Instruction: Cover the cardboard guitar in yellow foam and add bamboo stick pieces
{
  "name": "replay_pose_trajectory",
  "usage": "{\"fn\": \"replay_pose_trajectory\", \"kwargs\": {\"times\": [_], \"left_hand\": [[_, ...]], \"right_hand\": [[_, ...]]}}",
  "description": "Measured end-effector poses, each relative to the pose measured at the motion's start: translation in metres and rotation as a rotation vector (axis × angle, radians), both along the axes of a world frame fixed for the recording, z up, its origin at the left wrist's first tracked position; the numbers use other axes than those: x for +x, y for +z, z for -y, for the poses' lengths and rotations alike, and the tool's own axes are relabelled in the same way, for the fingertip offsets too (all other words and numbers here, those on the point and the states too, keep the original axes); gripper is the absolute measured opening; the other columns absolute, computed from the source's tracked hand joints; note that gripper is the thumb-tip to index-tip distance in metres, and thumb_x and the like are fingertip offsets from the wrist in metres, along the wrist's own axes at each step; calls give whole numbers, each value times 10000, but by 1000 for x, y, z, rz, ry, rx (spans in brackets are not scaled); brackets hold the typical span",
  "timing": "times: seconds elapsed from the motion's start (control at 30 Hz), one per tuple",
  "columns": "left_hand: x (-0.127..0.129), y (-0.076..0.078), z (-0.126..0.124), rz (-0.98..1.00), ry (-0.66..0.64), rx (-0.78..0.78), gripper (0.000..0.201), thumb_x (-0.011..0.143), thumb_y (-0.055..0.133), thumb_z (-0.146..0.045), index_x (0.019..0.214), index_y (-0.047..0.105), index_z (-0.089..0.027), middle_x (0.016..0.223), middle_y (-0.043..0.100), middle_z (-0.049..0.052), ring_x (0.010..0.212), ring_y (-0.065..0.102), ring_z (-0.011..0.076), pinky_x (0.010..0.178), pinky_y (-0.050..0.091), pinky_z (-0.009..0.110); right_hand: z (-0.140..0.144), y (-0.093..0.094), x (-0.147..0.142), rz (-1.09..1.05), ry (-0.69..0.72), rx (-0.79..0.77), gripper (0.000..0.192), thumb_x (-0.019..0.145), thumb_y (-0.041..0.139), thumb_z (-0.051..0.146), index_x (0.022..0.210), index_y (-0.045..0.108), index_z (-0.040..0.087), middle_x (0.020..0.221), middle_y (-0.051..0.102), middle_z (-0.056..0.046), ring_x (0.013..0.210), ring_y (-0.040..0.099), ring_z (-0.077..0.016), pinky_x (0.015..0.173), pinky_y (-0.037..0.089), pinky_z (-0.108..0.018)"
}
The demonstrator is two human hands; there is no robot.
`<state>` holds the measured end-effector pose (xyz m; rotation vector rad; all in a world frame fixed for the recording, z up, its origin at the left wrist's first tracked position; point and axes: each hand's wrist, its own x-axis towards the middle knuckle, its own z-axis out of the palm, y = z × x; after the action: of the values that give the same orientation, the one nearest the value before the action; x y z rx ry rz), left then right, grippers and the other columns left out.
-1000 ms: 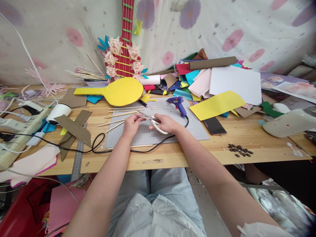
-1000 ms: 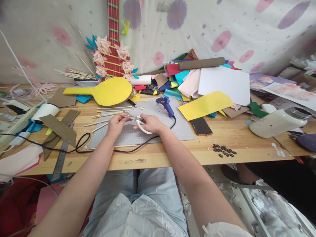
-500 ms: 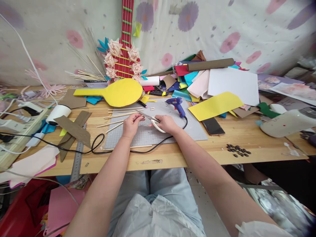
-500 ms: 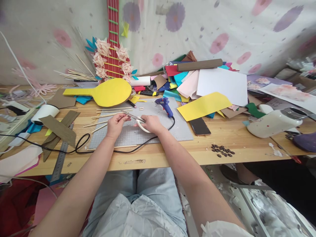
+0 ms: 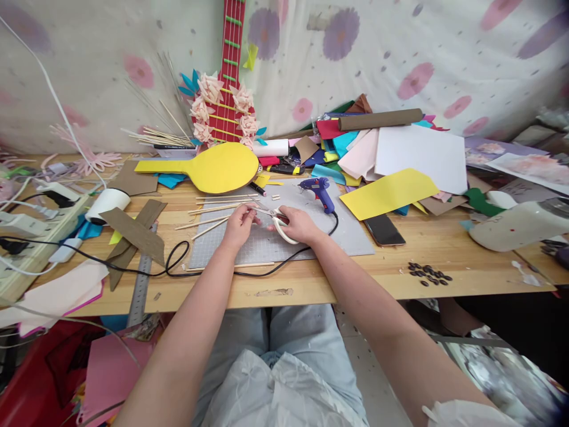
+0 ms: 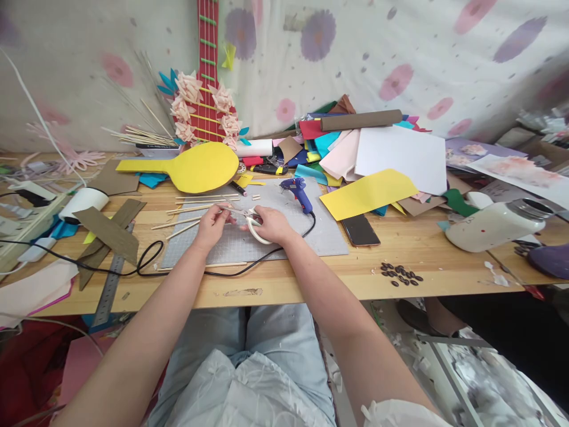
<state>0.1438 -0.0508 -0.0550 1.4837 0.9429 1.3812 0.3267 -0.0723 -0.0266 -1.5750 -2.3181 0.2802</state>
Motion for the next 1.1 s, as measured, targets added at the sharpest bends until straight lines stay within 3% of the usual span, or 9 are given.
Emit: {"fn": "replay_pose_trajectory", "kwargs": {"times": [0.13,0.3,0.5,0.83,1.1], "left_hand": [[1,2,-1,96,-41,-66,258,693,647,-431,771,583,-193,538,441,-59,520,477,84,687,517,287],[2,0,-2,182,-99,-127,277,706,626,-456,751,563,-190,521,363,-65,515,421,85,648,484,263],[-1,-3,-3,159,-95,-103,311,701,624,-500,731,559,-197,526,358,-61,510,391,82,635,469,249],[-1,0,0,252,-131,-234,287,695,659,-441,705,532,-184,570,454,-43,532,445,80,595,445,238],[2,3,3,342,-141,-212,310,674,684,-445,699,552,-166,617,492,-39,551,458,62,581,429,203]], "right_hand": [[-1,-1,0,5,21,1,387,783,467,581,832,503,199,789,621,-29,687,528,-139,574,289,-234],[-1,-5,-8,-55,32,12,406,786,448,599,806,497,197,777,615,-21,664,506,-126,570,283,-227],[1,-2,-18,-87,-9,-12,435,773,448,628,812,494,197,779,607,-24,678,511,-132,575,283,-232],[4,-1,-18,-147,44,-56,448,759,462,633,830,496,192,775,599,-16,666,493,-126,577,289,-230],[5,-3,-20,-116,-56,-47,436,778,434,627,777,511,197,695,585,0,616,472,-120,550,241,-233]]}}
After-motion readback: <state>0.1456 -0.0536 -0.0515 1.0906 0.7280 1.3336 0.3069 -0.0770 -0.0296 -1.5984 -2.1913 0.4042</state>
